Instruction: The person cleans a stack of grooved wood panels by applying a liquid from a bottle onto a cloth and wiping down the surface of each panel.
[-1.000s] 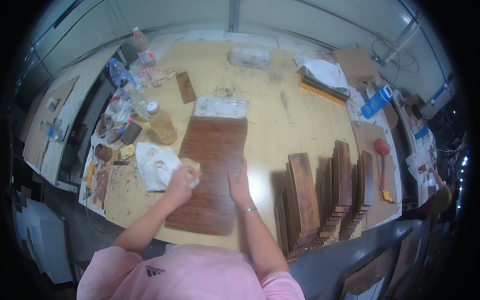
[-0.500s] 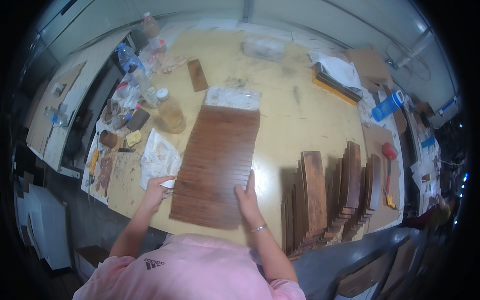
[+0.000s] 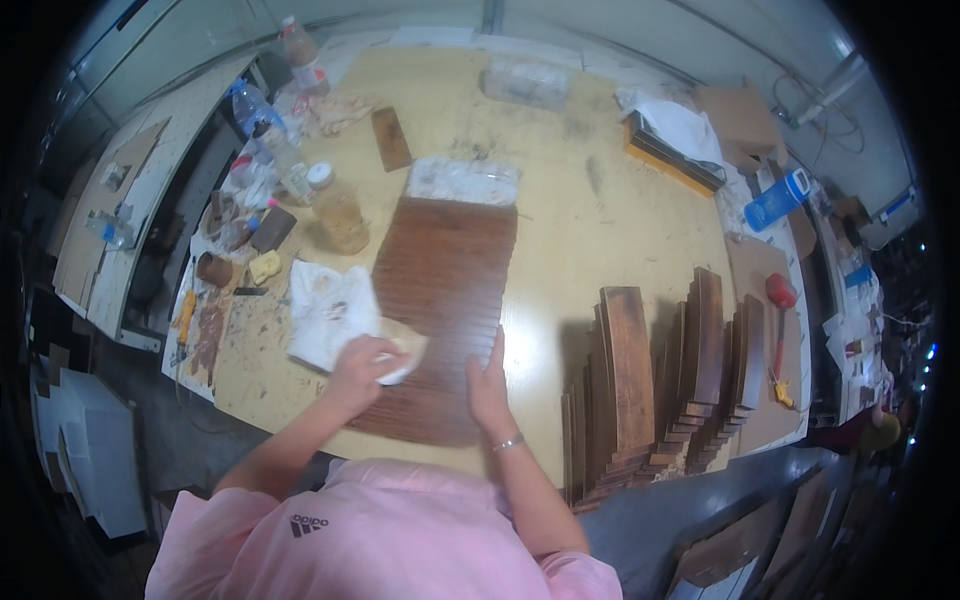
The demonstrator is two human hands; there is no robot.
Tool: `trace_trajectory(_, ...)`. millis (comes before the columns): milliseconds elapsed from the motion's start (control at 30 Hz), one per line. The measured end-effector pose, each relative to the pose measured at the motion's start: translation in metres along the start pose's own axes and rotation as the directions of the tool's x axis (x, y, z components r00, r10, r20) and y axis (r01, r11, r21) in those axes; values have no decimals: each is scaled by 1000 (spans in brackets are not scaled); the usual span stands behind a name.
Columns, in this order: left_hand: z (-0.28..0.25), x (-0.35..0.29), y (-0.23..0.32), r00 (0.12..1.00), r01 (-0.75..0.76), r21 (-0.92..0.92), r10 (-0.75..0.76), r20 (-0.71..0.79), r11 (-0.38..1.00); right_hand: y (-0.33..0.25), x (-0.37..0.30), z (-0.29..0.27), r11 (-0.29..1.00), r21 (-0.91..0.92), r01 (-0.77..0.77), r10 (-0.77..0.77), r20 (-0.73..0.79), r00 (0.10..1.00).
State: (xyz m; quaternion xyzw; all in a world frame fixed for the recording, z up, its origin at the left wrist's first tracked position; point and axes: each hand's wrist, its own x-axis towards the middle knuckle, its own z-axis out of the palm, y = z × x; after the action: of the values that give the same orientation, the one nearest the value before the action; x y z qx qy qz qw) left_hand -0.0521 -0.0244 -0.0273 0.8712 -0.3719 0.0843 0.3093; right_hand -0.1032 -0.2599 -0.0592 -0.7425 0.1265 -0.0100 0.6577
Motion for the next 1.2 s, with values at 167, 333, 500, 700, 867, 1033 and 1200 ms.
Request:
trace_trajectory(167, -15, -17, -14, 999, 43, 217, -40, -17, 975, 14, 0, 1, 998, -51, 28, -30, -40, 999)
trace_trajectory(333, -8, 1, 10, 998, -26, 228, 14, 56, 973, 5, -1, 2, 1000, -10, 24, -25, -18, 1000)
trace_trajectory(500, -30, -22, -14, 996, 89, 323, -94, -1, 942, 9, 0, 0, 998, -65, 15, -17, -41, 999)
trace_trajectory(700, -29, -22, -24, 939, 343, -59, -340, 59, 937, -2, 0, -1, 996, -87, -18, 16, -32, 999)
trace_trajectory(867, -84, -39, -72, 555, 361, -927, -777, 299, -98, -32, 16, 6, 959, -238, 153, -194, -160, 968)
trace_trajectory(1033, -93, -40, -90, 533, 117, -937, -775, 339, -329, -77, 92, 56, 924, -252, 289, -277, 83, 957)
trace_trajectory(1200, -81, -44, -106, 508, 11, -922, -792, 338, -386, -79, 181, 141, 933, -139, 333, -309, 168, 936)
